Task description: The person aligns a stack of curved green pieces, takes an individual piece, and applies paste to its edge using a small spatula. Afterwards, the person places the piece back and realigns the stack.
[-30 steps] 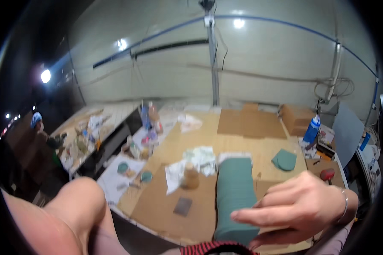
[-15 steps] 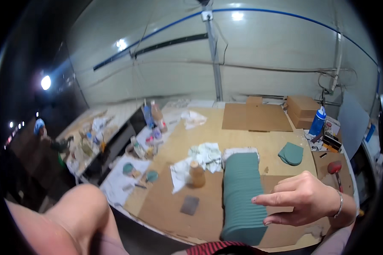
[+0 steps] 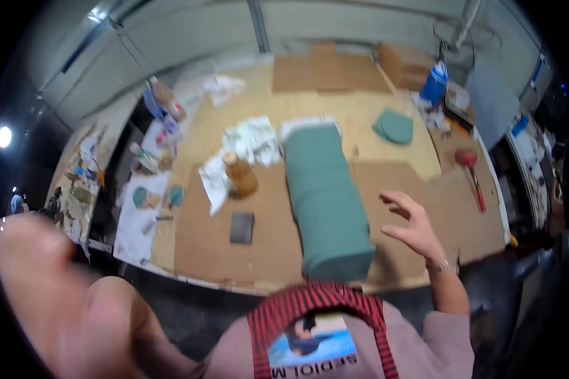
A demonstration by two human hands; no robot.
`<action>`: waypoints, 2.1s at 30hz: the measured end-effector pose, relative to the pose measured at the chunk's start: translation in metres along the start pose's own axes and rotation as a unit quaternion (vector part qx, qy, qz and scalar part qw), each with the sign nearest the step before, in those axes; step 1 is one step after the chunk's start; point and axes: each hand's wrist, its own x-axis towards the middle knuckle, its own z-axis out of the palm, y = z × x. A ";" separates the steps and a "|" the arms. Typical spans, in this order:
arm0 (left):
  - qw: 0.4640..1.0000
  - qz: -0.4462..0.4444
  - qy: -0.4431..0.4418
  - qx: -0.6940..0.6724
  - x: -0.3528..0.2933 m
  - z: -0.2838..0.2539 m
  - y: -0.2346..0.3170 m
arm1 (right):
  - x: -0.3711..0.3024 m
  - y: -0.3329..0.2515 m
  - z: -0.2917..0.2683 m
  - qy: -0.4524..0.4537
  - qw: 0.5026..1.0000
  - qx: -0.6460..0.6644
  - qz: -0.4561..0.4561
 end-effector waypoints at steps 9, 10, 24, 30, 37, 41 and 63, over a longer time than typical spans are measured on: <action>0.773 -0.462 -0.393 -0.186 -0.321 0.218 -0.057 | -0.089 0.152 0.123 0.003 0.975 0.142 0.173; 0.769 -0.460 -0.399 -0.193 -0.323 0.233 -0.047 | -0.087 0.150 0.129 0.018 0.968 0.161 0.193; 0.694 -0.585 -0.220 -0.358 -0.334 0.272 -0.053 | -0.047 0.143 0.152 0.089 0.949 0.244 0.179; 0.719 -0.580 -0.236 -0.301 -0.330 0.264 -0.063 | -0.044 0.160 0.141 0.057 0.954 0.249 0.156; 0.848 -0.473 -0.200 -0.129 -0.281 0.280 -0.140 | 0.062 0.149 0.087 0.044 0.991 -0.125 -0.011; 0.912 -0.326 -0.248 -0.003 -0.240 0.327 -0.195 | 0.162 0.141 0.113 0.001 0.949 -0.291 -0.122; 0.710 -0.639 -0.066 -0.288 -0.284 0.358 -0.250 | 0.217 0.174 0.104 0.055 0.975 0.148 0.158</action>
